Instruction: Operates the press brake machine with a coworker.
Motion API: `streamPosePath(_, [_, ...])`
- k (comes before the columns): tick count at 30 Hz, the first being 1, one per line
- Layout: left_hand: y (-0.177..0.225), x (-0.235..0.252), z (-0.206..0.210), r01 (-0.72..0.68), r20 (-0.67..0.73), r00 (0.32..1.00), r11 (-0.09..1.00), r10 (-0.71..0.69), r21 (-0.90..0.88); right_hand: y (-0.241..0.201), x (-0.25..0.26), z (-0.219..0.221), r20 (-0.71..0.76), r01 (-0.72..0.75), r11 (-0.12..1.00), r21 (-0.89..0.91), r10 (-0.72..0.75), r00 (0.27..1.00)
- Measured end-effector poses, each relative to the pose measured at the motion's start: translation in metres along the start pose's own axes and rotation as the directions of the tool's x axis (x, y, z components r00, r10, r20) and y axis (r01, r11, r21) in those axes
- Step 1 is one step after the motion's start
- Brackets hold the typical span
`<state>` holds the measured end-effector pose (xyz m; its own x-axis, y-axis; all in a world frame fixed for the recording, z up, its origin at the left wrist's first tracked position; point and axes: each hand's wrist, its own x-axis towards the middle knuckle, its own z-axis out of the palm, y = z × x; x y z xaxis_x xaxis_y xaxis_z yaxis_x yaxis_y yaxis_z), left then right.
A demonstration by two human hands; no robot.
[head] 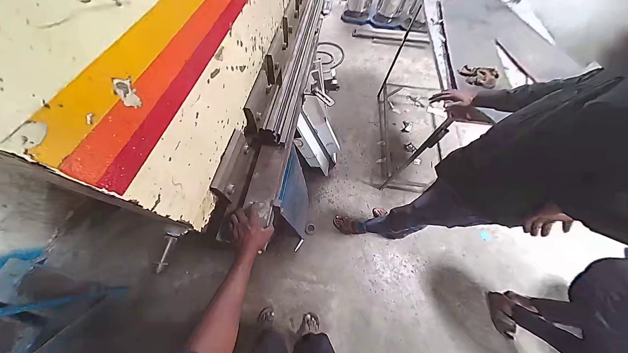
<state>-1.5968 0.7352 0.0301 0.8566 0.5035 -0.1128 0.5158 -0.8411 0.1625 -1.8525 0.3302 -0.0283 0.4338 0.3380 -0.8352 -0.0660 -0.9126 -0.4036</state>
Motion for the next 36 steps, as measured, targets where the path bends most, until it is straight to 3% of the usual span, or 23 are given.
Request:
streamPosePath(5, [0.004, 0.0, 0.0, 0.036, 0.011, 0.999, 0.999, -0.036, 0.026, 0.051, -0.029, -0.034, -0.023, -0.147, 0.989, 0.007, 0.147, 0.989])
streamPosePath(9, [0.007, 0.002, -0.001, 0.064, 0.016, 0.998, 0.997, -0.064, 0.037, 0.067, -0.013, -0.091, -0.063, -0.188, 0.982, -0.018, 0.186, 0.981])
streamPosePath(16, [0.007, 0.007, -0.001, 0.081, 0.018, 0.996, 0.996, -0.082, 0.049, 0.03, 0.06, -0.244, -0.081, -0.078, 0.992, -0.1, 0.07, 0.994])
streamPosePath(20, [0.002, 0.01, 0.005, 0.039, -0.061, 0.997, 0.999, -0.037, 0.038, 0.001, 0.097, -0.341, -0.112, -0.031, 0.984, -0.177, 0.011, 0.994])
streamPosePath(25, [0.008, 0.012, -0.004, 0.084, 0.023, 0.996, 0.996, -0.085, 0.035, -0.029, 0.12, -0.445, -0.184, 0.029, 0.961, -0.274, -0.082, 0.979])
streamPosePath(30, [0.008, 0.015, -0.006, 0.145, 0.015, 0.989, 0.987, -0.144, -0.065, -0.052, 0.14, -0.501, -0.134, 0.072, 0.912, -0.403, -0.137, 0.981])
streamPosePath(36, [0.018, 0.018, -0.004, 0.231, 0.011, 0.973, 0.973, -0.231, -0.012, -0.069, 0.16, -0.545, -0.081, 0.166, 0.903, -0.395, -0.214, 0.974])
